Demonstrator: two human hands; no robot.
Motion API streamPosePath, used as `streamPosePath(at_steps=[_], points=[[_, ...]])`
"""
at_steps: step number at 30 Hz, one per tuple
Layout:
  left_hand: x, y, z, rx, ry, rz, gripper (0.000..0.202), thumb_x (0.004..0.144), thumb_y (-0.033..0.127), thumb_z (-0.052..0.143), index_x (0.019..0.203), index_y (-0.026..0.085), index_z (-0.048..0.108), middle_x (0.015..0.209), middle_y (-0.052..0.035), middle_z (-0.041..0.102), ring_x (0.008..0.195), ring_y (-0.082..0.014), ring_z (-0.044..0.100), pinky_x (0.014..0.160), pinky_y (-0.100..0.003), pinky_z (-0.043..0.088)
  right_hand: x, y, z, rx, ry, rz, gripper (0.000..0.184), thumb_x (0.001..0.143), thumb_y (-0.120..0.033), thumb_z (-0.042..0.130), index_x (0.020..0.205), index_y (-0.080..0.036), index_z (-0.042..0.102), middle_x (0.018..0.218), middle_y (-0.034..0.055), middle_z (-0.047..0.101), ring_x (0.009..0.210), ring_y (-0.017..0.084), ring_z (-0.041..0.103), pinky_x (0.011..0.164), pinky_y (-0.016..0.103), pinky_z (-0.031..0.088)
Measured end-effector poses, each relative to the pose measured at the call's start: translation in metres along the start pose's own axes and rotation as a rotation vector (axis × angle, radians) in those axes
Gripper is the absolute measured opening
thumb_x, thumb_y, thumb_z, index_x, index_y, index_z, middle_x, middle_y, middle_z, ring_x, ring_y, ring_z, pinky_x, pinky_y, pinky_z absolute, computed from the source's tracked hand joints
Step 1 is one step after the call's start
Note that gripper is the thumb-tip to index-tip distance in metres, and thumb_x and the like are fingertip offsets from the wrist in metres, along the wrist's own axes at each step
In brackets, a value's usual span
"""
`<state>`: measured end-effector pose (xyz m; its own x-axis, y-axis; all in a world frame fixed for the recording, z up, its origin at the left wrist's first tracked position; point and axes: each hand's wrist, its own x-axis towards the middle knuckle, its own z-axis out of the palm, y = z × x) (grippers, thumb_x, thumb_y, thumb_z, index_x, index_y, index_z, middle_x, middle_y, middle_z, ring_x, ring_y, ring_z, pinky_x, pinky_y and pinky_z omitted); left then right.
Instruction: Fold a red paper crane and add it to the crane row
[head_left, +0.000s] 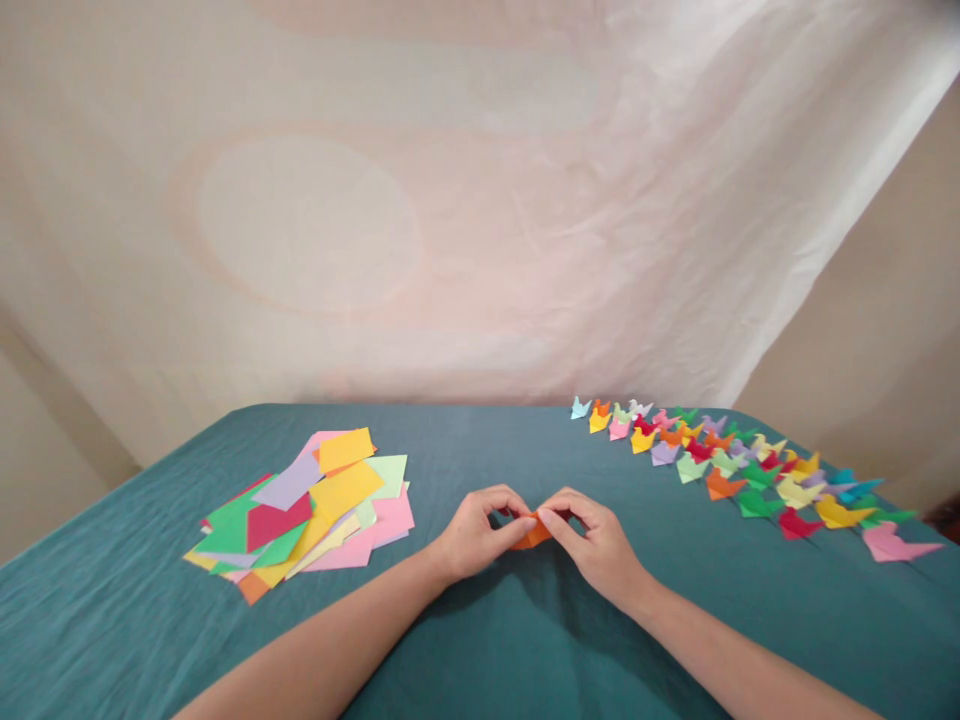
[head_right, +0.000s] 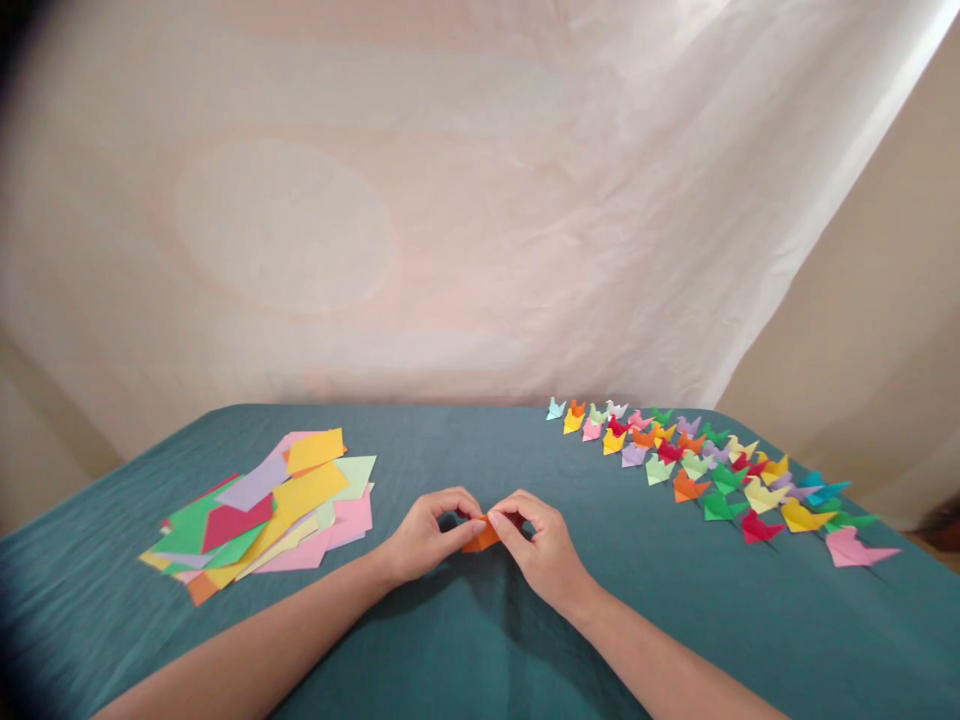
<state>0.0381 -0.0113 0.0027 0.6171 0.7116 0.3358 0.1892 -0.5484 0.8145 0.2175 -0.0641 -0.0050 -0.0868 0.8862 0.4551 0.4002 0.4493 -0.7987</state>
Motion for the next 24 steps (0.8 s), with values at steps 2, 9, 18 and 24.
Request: streamPosePath(at_steps=[2, 9, 18, 24], points=[[0.0003, 0.0006, -0.0002, 0.005, 0.014, 0.001, 0.019, 0.083, 0.032, 0.057, 0.083, 0.015, 0.065, 0.083, -0.0045, 0.064, 0.077, -0.0147, 0.057, 0.073, -0.025, 0.044, 0.0000, 0.0005, -0.0002, -0.002, 0.031, 0.003, 0.020, 0.087, -0.030, 0.050, 0.078, -0.019, 0.064, 0.075, 0.0031, 0.061, 0.072, 0.016, 0.056, 0.068, 0.027, 0.044], [0.0001, -0.0024, 0.0004, -0.004, 0.031, -0.012, 0.018, 0.083, 0.031, 0.058, 0.083, 0.015, 0.065, 0.081, -0.0035, 0.064, 0.076, -0.0142, 0.057, 0.071, -0.024, 0.043, 0.0016, -0.0003, -0.0001, -0.014, 0.048, -0.026, 0.020, 0.088, -0.030, 0.049, 0.078, -0.019, 0.063, 0.075, 0.0033, 0.060, 0.071, 0.017, 0.056, 0.068, 0.028, 0.045], [0.0009, -0.0033, 0.0013, -0.063, 0.053, -0.019, 0.019, 0.083, 0.031, 0.058, 0.080, 0.014, 0.066, 0.080, -0.0044, 0.064, 0.076, -0.0145, 0.057, 0.072, -0.024, 0.043, 0.0001, -0.0018, 0.0002, -0.020, 0.061, -0.074, 0.018, 0.088, -0.027, 0.050, 0.079, -0.019, 0.062, 0.076, 0.0032, 0.060, 0.072, 0.016, 0.055, 0.069, 0.028, 0.045], [0.0006, -0.0047, 0.0000, -0.130, 0.049, -0.016, 0.020, 0.082, 0.031, 0.060, 0.077, 0.013, 0.066, 0.079, -0.0049, 0.064, 0.074, -0.0144, 0.058, 0.071, -0.024, 0.044, 0.0012, -0.0018, 0.0022, -0.013, 0.063, -0.093, 0.016, 0.088, -0.026, 0.050, 0.078, -0.019, 0.061, 0.075, 0.0026, 0.059, 0.071, 0.015, 0.055, 0.068, 0.027, 0.044]])
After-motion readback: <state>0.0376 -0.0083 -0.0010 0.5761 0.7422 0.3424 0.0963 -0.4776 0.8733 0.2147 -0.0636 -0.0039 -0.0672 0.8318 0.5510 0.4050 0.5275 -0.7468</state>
